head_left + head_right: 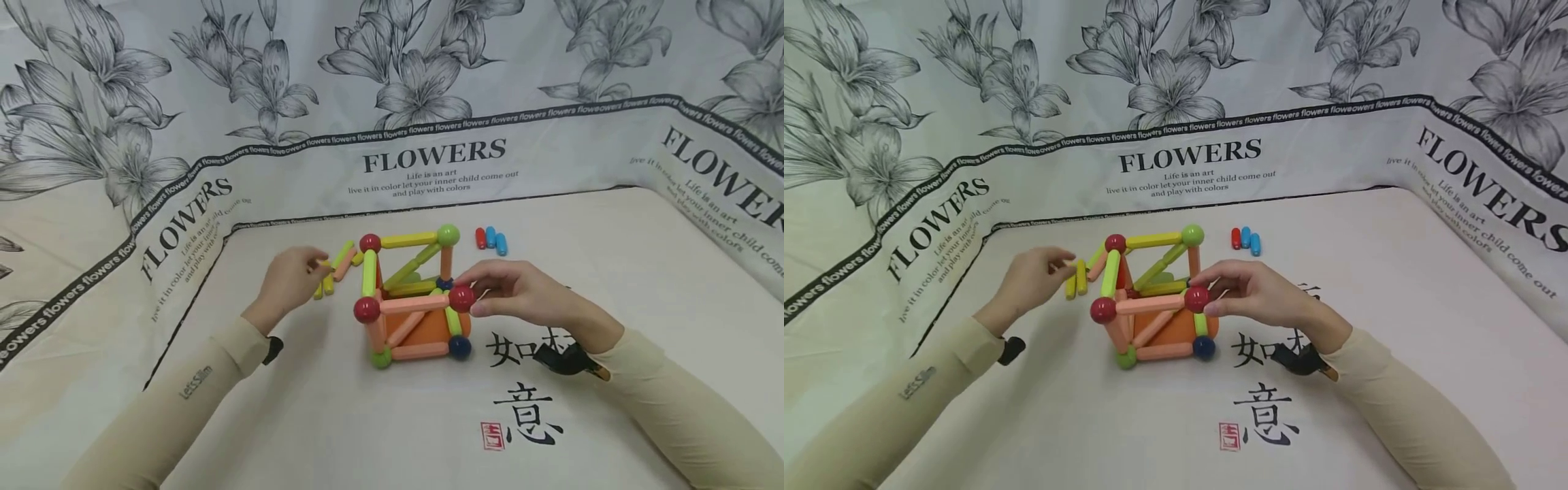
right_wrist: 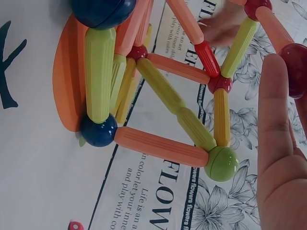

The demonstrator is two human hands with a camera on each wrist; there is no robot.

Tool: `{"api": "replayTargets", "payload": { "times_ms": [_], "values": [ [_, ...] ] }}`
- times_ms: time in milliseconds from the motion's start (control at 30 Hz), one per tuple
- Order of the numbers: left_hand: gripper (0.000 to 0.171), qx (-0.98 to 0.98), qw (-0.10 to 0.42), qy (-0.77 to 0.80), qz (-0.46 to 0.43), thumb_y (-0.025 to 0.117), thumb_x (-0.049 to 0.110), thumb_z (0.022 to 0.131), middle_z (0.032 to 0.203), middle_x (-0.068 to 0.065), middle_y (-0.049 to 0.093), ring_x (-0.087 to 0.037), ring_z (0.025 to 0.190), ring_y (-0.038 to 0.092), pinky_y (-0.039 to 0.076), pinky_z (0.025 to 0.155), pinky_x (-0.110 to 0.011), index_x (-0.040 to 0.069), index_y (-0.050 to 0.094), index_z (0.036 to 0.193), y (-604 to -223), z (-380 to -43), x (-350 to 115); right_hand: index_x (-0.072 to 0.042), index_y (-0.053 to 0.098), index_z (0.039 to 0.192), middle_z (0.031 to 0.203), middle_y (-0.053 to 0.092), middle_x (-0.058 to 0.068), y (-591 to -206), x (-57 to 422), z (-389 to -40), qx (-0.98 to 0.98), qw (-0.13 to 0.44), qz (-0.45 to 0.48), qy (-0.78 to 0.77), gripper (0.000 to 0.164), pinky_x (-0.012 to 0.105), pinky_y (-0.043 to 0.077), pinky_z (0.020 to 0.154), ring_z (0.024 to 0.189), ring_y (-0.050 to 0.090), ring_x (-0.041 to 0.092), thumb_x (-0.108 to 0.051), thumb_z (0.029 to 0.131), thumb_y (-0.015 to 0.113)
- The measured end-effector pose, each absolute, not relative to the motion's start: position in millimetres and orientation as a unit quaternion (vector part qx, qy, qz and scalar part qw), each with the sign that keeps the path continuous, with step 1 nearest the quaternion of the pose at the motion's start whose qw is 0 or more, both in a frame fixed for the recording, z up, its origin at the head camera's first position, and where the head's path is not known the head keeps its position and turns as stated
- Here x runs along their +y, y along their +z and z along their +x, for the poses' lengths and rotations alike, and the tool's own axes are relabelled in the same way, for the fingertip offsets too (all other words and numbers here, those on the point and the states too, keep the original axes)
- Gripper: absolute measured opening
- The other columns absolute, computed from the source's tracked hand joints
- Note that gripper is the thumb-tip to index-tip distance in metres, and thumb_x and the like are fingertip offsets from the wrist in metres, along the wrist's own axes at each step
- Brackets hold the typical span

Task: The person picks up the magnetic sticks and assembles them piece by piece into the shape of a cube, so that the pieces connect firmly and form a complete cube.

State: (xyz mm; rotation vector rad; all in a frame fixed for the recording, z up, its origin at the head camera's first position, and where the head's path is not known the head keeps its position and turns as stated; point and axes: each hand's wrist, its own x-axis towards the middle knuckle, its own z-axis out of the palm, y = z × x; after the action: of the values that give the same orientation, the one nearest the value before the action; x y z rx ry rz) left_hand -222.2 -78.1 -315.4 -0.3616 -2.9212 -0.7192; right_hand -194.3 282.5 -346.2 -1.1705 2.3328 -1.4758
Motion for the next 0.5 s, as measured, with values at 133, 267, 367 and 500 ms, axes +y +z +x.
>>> {"api": "replayTargets", "payload": {
  "times_ms": [133,267,367,500],
  "values": [
    [0.040,-0.974,-0.095,-0.204,0.001,0.059,0.023,0.097,0.120,-0.021,0.067,-0.026,0.096,0.066,0.055,0.076,-0.032,-0.005,0.062,0.125,-347,-257,-104,0.007,0.056,0.128,0.116,0.064,-0.014,-348,284,-193,0.772,0.077,-0.388,-0.497,0.039,0.025,0.058,0.081,0.097,0.067,0.012,-0.002,0.091,0.066],
    [0.034,-0.958,-0.127,-0.242,0.082,0.062,0.026,0.091,0.082,-0.012,0.070,-0.015,0.068,0.056,0.045,0.060,-0.023,-0.006,0.069,0.102,-368,-280,-111,0.005,0.056,0.128,0.116,0.064,-0.012,-350,285,-192,0.768,0.082,-0.390,-0.501,0.039,0.027,0.059,0.080,0.098,0.067,0.012,-0.002,0.091,0.066],
    [0.028,-0.946,-0.128,-0.267,0.130,0.065,0.026,0.088,0.064,-0.003,0.059,-0.012,0.059,0.048,0.038,0.053,-0.021,-0.002,0.068,0.085,-375,-289,-111,0.002,0.058,0.128,0.116,0.065,-0.007,-349,285,-193,0.767,0.079,-0.397,-0.498,0.038,0.027,0.059,0.080,0.099,0.067,0.012,-0.002,0.091,0.067],
    [0.026,-0.919,-0.121,-0.328,0.183,0.068,0.024,0.087,0.071,-0.002,0.059,-0.011,0.064,0.051,0.042,0.056,-0.020,-0.001,0.067,0.093,-378,-295,-108,0.000,0.059,0.127,0.116,0.066,-0.001,-345,286,-194,0.771,0.070,-0.397,-0.493,0.038,0.027,0.059,0.080,0.099,0.068,0.012,-0.003,0.090,0.068]
  ]
}}
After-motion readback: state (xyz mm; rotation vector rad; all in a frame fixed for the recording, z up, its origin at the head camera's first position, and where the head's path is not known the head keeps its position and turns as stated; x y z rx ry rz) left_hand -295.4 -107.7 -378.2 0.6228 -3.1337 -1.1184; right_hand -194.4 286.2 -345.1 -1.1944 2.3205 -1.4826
